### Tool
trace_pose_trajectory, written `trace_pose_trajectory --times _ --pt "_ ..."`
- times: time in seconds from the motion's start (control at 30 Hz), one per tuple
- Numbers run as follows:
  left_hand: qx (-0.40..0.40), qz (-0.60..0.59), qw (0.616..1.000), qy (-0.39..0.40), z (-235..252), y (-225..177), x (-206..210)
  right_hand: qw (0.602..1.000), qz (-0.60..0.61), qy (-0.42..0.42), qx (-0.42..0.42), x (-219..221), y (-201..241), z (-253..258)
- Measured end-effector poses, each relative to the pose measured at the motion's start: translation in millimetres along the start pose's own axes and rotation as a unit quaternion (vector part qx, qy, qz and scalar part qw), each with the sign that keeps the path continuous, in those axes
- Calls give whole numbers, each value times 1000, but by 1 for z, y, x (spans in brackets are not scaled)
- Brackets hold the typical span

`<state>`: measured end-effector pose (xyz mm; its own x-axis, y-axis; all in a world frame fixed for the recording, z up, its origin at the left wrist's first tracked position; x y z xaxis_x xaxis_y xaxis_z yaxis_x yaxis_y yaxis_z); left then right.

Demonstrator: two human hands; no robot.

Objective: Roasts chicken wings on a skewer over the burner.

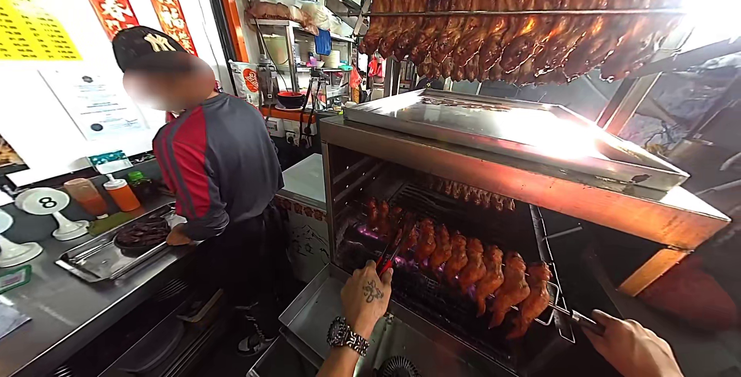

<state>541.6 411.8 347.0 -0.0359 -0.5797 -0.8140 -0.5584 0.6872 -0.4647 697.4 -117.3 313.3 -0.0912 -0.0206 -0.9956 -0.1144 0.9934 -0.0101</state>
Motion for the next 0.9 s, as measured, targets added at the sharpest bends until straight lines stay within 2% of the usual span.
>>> trace_pose_trajectory --times 0.33,0.53,0.9 --pt "24 -9 1000 -13 1 12 18 1000 -2 3 7 4 -3 4" --pt "26 2 1000 -2 -1 4 18 1000 3 7 -8 0 -2 3" --pt "10 -11 1000 -6 3 7 20 1000 -1 5 5 2 -6 6"
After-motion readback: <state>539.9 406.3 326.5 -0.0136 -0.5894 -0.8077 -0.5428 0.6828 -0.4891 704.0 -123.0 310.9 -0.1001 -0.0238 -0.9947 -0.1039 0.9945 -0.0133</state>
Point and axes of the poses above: each hand's wrist, its own z-axis towards the middle knuckle, its own x-axis out of the palm, y = z × x, the point moved 10 cm from there along z, towards the middle knuckle, and after that the axes turned 10 degrees about y, right-handed, at the moved point
